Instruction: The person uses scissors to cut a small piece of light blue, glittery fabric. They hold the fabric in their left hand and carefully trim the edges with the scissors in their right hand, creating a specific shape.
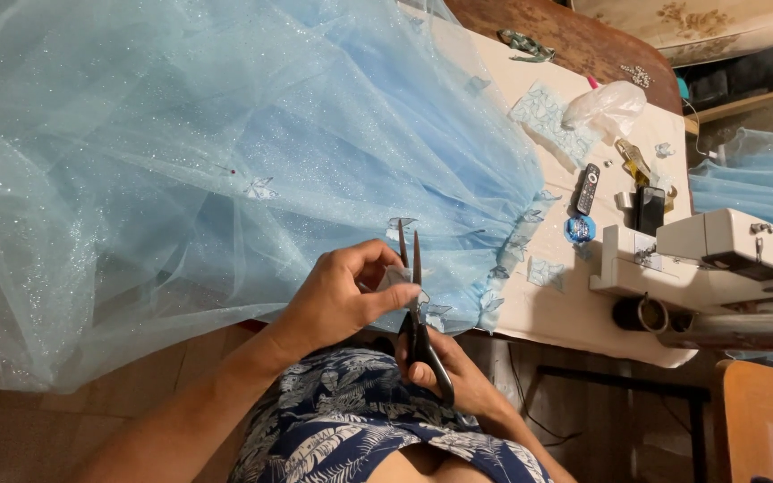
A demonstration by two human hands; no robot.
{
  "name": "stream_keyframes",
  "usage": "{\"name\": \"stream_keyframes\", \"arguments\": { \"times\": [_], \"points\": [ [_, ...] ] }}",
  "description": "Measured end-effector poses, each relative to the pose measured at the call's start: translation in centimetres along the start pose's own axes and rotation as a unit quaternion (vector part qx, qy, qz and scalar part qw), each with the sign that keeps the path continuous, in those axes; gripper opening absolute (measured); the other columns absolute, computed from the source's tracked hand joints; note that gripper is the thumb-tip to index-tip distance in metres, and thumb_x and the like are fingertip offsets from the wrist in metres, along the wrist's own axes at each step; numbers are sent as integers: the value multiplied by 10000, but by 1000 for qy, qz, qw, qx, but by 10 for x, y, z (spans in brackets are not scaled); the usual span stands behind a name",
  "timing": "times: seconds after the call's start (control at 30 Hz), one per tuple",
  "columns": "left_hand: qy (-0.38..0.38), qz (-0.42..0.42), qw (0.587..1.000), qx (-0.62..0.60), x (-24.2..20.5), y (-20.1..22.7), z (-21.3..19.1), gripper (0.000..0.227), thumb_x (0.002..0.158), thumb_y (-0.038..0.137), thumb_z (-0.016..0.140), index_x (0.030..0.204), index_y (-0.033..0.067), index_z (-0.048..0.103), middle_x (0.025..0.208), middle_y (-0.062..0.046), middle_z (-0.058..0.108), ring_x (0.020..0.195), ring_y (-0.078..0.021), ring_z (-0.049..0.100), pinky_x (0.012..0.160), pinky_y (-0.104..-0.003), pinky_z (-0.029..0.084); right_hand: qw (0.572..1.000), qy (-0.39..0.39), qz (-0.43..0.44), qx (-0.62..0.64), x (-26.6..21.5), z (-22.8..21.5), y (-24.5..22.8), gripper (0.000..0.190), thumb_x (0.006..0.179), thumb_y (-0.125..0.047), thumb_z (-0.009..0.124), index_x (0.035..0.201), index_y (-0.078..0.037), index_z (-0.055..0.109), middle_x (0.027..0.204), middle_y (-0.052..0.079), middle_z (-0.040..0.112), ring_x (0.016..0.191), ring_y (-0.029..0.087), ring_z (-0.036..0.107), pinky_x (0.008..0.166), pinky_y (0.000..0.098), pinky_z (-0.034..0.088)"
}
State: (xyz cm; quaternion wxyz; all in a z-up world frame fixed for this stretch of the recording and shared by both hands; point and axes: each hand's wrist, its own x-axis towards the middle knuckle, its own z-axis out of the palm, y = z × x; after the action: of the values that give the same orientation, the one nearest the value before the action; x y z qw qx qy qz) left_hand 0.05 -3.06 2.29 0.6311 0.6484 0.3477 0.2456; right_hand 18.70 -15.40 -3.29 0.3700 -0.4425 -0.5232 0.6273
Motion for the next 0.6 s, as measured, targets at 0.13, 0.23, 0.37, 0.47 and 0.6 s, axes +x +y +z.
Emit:
{"name": "stream_keyframes", "arguments": {
  "times": [0.13, 0.23, 0.37, 0.47, 0.6],
  "points": [
    [56, 66, 996, 9, 7, -13, 10, 148, 831, 216, 712, 884, 83, 752, 822, 3, 744, 663, -107, 676, 568, -228, 567, 1000, 4, -3, -3, 0, 1, 3, 512, 892, -605, 637, 922, -99, 567, 765, 43, 550, 676, 150, 526, 640, 288, 445],
    [33, 59, 997, -23, 6, -17, 14, 100, 823, 173, 689, 826, 80, 725, 723, 11, 679, 592, -87, 580, 505, -215, 501, 1000, 12, -21, 13, -2, 3, 5, 527, 900, -611, 636, 944, -92, 556, 775, 46, 542, 686, 151, 524, 632, 291, 447],
    [44, 37, 997, -61, 4, -22, 21, 121, 820, 172, 673, 845, 63, 721, 783, -14, 722, 693, -119, 670, 595, -250, 575, 999, 12, -34, 19, -2, 4, 9, 531, 900, -622, 642, 979, -103, 558, 818, 47, 590, 726, 153, 552, 664, 293, 450],
    [43, 53, 995, -73, 1, -20, 25, 144, 831, 189, 663, 872, 60, 714, 793, -17, 716, 703, -123, 682, 588, -248, 586, 998, 4, -58, 24, -1, 6, 11, 522, 926, -616, 627, 996, -105, 548, 843, 45, 597, 743, 151, 551, 680, 292, 450],
    [25, 71, 993, -87, -3, -15, 26, 175, 864, 231, 659, 895, 64, 697, 815, -28, 713, 672, -130, 688, 529, -235, 583, 997, -4, -75, 37, -1, 7, 13, 508, 942, -602, 627, 1005, -106, 537, 862, 36, 588, 753, 146, 557, 691, 286, 472]
  ]
}}
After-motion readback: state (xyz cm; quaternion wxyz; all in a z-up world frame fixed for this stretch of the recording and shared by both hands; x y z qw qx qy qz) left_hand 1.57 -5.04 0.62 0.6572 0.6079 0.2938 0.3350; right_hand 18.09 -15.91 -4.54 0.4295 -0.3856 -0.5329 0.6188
